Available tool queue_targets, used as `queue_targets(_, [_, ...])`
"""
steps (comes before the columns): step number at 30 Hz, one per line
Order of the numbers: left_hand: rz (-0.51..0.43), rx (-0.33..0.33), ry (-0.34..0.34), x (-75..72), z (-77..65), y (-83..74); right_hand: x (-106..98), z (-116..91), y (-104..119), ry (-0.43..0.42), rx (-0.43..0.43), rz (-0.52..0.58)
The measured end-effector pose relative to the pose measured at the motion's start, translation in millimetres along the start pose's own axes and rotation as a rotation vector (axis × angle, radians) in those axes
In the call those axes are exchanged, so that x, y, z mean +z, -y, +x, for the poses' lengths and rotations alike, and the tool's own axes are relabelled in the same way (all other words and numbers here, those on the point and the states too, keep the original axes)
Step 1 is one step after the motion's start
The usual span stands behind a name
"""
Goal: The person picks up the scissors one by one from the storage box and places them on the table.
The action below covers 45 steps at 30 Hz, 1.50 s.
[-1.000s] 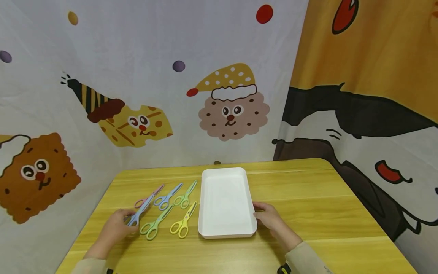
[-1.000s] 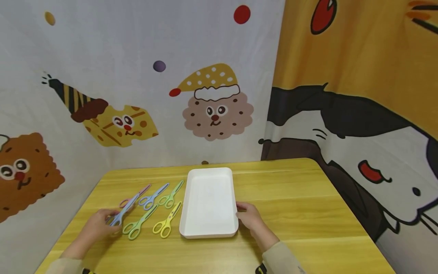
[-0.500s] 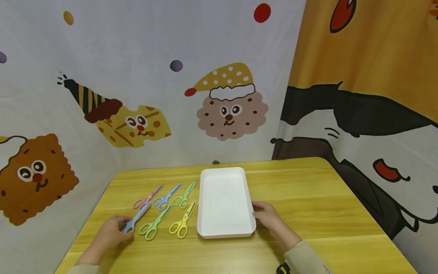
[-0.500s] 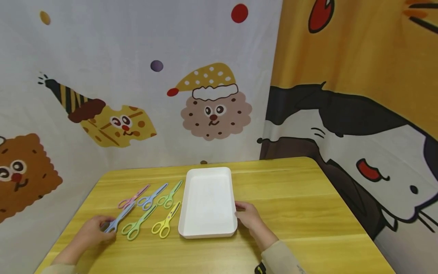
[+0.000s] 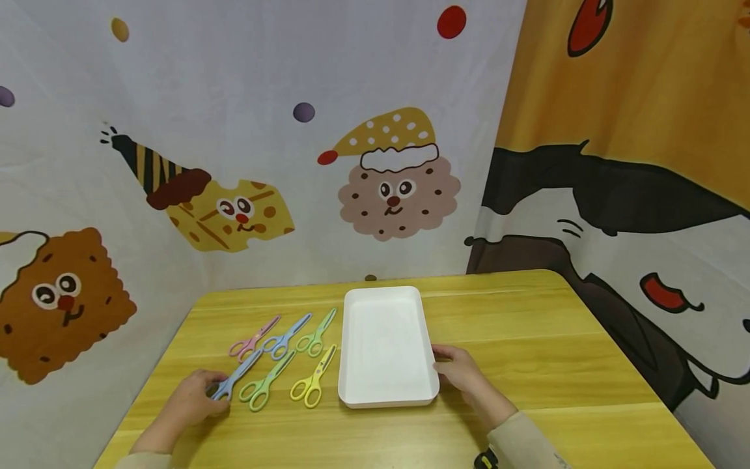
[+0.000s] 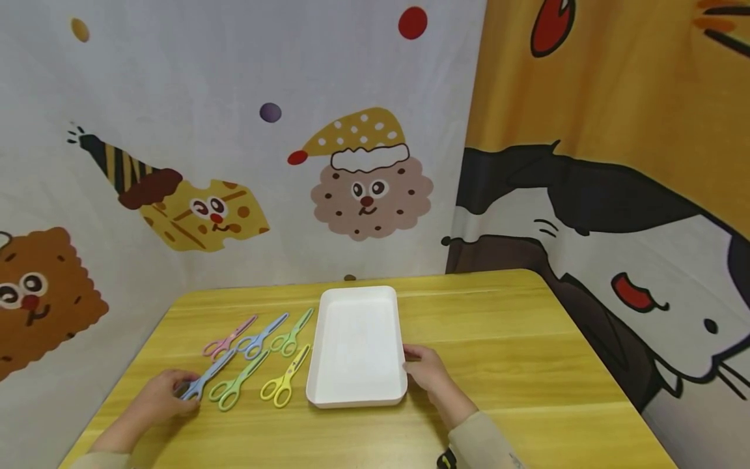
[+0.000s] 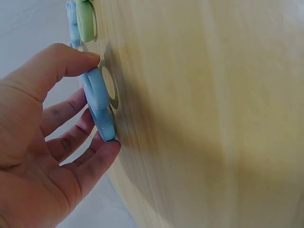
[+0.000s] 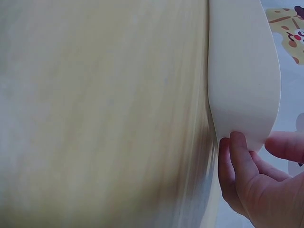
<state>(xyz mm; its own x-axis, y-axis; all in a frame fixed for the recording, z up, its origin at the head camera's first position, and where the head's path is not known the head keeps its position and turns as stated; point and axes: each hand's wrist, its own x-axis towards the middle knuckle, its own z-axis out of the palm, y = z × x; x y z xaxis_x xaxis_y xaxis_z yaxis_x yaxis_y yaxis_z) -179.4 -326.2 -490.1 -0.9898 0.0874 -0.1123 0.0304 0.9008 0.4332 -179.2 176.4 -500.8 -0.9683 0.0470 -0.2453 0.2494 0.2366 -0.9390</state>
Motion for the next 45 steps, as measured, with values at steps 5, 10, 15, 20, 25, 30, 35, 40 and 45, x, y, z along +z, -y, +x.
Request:
queue_targets(5, [0.019,0.014,-0.004,1.9,0.1,3.5,-1.1,0.6,0.8,0.007,-0.010,0.002])
queue_targets(10, [0.024,0.012,0.005,1.9,0.0,4.5,-1.1,1.7,-0.8,0.008,-0.003,0.011])
queue_targets(15, [0.030,0.001,0.017,0.5,-1.0,3.4,-1.0,1.9,-1.5,0.003,-0.006,0.012])
queue_targets(20, [0.028,0.006,0.018,-1.0,-2.3,1.9,-0.9,1.3,-0.6,0.008,-0.012,0.014])
queue_targets(25, [0.028,0.033,-0.006,-1.0,-3.7,-0.2,-1.5,0.1,0.6,0.003,-0.007,0.000])
queue_targets(30, [0.035,0.039,-0.024,-0.1,-5.1,-0.4,-1.9,0.2,1.5,0.003,-0.005,-0.013])
queue_targets(35, [0.001,-0.003,0.015,-1.3,-5.1,0.5,-2.1,1.0,2.6,0.010,-0.013,-0.017])
queue_targets(40, [-0.005,0.020,-0.021,-2.6,-6.5,-2.5,-1.6,1.3,3.9,0.018,-0.005,-0.010])
queue_targets(45, [-0.007,0.084,-0.117,-2.2,-5.5,-14.2,-1.7,3.1,1.8,0.033,-0.009,0.027])
